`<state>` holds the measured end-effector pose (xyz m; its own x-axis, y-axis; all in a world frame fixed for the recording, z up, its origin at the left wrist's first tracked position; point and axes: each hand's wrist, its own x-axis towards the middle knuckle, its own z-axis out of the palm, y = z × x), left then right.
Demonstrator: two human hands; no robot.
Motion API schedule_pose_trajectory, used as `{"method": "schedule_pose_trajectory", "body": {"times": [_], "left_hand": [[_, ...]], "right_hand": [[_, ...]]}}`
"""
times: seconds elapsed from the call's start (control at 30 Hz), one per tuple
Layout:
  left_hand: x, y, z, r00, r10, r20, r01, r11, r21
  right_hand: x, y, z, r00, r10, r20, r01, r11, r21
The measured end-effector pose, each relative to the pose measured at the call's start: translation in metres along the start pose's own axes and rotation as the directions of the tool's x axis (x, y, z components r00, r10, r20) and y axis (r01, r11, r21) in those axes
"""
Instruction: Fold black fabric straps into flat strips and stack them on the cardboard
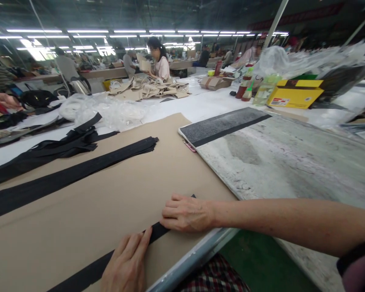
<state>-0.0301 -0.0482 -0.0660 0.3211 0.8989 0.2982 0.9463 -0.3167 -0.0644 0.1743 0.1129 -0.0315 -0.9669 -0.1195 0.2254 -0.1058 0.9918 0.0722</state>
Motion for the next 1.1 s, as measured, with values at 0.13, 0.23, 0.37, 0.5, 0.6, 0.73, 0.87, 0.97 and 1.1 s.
{"method": "schedule_pose_trajectory", "body": {"times": [0.13,0.23,0.37,0.5,0.6,0.73,0.87,0.97,1.1], "left_hand": [[0.006,0.003,-0.001,1.000,-0.005,0.026,0.005,1.000,0.025],[0.009,0.006,-0.003,0.998,-0.022,0.061,0.019,0.999,0.047],[0.014,0.012,-0.006,0.994,-0.061,0.091,0.055,0.996,0.072],[0.016,0.019,-0.009,0.986,-0.120,0.114,0.112,0.991,0.074],[0.018,0.024,-0.011,0.977,-0.156,0.148,0.149,0.987,0.063],[0.021,0.027,-0.013,0.975,-0.162,0.153,0.150,0.985,0.087],[0.020,0.027,-0.011,0.979,-0.146,0.145,0.131,0.986,0.106],[0.019,0.026,-0.008,0.982,-0.131,0.137,0.116,0.986,0.117],[0.017,0.026,-0.007,0.981,-0.136,0.139,0.114,0.981,0.155]], "right_hand": [[-0.005,0.001,-0.003,1.000,0.006,0.002,-0.006,1.000,-0.006],[-0.007,0.001,-0.005,1.000,0.011,0.003,-0.011,1.000,-0.007],[-0.009,0.002,-0.005,1.000,0.010,-0.006,-0.011,1.000,-0.012],[-0.014,0.003,-0.006,1.000,0.017,0.001,-0.017,1.000,-0.024],[-0.020,0.005,-0.006,1.000,0.029,-0.002,-0.029,0.999,-0.040],[-0.027,0.007,-0.006,0.999,0.039,-0.016,-0.040,0.997,-0.070],[-0.034,0.008,-0.009,0.999,0.040,-0.018,-0.042,0.994,-0.100],[-0.039,0.008,-0.012,0.999,0.046,-0.017,-0.048,0.992,-0.120],[-0.046,0.010,-0.014,0.998,0.057,-0.023,-0.060,0.989,-0.136]]}}
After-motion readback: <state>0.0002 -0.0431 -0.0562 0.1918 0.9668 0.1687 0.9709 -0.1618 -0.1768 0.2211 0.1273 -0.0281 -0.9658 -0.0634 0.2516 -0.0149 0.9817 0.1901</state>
